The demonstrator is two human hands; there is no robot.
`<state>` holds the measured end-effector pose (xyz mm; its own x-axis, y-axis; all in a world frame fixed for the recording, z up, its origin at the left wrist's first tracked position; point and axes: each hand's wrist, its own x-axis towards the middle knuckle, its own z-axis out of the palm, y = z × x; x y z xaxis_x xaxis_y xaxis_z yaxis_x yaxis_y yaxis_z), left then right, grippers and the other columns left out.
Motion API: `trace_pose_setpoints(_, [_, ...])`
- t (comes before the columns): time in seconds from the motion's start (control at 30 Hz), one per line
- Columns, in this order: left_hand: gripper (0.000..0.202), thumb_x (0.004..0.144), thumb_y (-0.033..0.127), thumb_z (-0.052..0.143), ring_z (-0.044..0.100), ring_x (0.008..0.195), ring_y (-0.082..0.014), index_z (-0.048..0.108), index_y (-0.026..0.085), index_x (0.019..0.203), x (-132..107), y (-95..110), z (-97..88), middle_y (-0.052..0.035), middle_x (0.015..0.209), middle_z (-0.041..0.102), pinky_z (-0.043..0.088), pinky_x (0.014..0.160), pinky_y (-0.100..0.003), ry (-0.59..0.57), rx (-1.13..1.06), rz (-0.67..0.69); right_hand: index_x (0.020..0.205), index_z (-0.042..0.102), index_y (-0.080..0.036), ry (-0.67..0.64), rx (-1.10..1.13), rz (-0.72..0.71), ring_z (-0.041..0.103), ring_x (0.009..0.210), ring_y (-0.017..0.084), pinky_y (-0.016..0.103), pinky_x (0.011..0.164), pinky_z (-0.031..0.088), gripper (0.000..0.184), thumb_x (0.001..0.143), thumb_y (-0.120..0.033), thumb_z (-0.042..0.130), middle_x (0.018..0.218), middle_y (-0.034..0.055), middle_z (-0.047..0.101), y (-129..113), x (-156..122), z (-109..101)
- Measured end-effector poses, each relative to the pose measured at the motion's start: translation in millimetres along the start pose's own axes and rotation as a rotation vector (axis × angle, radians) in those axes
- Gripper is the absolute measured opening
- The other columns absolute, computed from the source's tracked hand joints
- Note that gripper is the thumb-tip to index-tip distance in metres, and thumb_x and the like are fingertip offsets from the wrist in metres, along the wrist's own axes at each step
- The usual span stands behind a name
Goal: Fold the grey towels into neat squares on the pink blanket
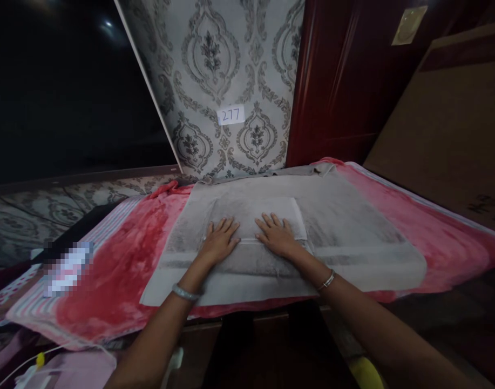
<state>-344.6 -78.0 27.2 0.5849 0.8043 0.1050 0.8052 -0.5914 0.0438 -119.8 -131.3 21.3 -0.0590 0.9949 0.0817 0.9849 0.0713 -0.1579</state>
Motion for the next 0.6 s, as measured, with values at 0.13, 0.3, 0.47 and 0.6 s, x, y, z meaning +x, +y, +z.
trace_pose_setpoints(0.13, [0.056, 0.102, 0.044, 0.042, 0.031, 0.153, -0.0326, 0.045, 0.026, 0.154, -15, -6, 1.7, -0.0144, 0.165, 0.036, 0.025, 0.121, -0.064, 0.099, 0.037, -0.166, 0.154, 0.048, -0.024, 0.049, 0.029, -0.042, 0.032, 0.15, 0.033, 0.06, 0.118, 0.026, 0.055, 0.106, -0.047, 0.037, 0.161, 0.0149, 0.041, -16, 31, -18])
trace_pose_setpoints(0.3, [0.055, 0.101, 0.04, 0.046, 0.031, 0.154, -0.0327, 0.048, 0.022, 0.153, -16, -3, 3.6, -0.0177, 0.164, 0.036, 0.034, 0.119, -0.055, 0.104, 0.007, -0.197, 0.16, 0.037, -0.027, 0.03, 0.051, -0.146, 0.02, 0.155, 0.031, 0.06, 0.121, 0.02, 0.058, 0.106, -0.05, 0.035, 0.168, 0.011, 0.027, -42, 76, -13])
trace_pose_setpoints(0.47, [0.053, 0.101, 0.037, 0.048, 0.03, 0.154, -0.0305, 0.049, 0.022, 0.152, -20, -1, 2.5, -0.0165, 0.165, 0.035, 0.033, 0.12, -0.05, 0.078, -0.035, -0.208, 0.161, 0.035, -0.028, -0.001, 0.048, -0.152, 0.019, 0.155, 0.034, 0.063, 0.121, 0.015, 0.063, 0.104, -0.055, 0.035, 0.17, 0.0091, 0.022, -40, 84, 11])
trace_pose_setpoints(0.6, [0.05, 0.099, 0.039, 0.05, 0.037, 0.15, -0.0326, 0.055, 0.023, 0.147, -16, -3, -11.7, -0.0158, 0.161, 0.042, 0.032, 0.119, -0.057, 0.063, -0.04, -0.213, 0.161, 0.035, -0.03, -0.037, 0.048, -0.147, 0.02, 0.155, 0.034, 0.062, 0.12, 0.017, 0.062, 0.104, -0.055, 0.036, 0.17, 0.0081, 0.023, -38, 86, 8])
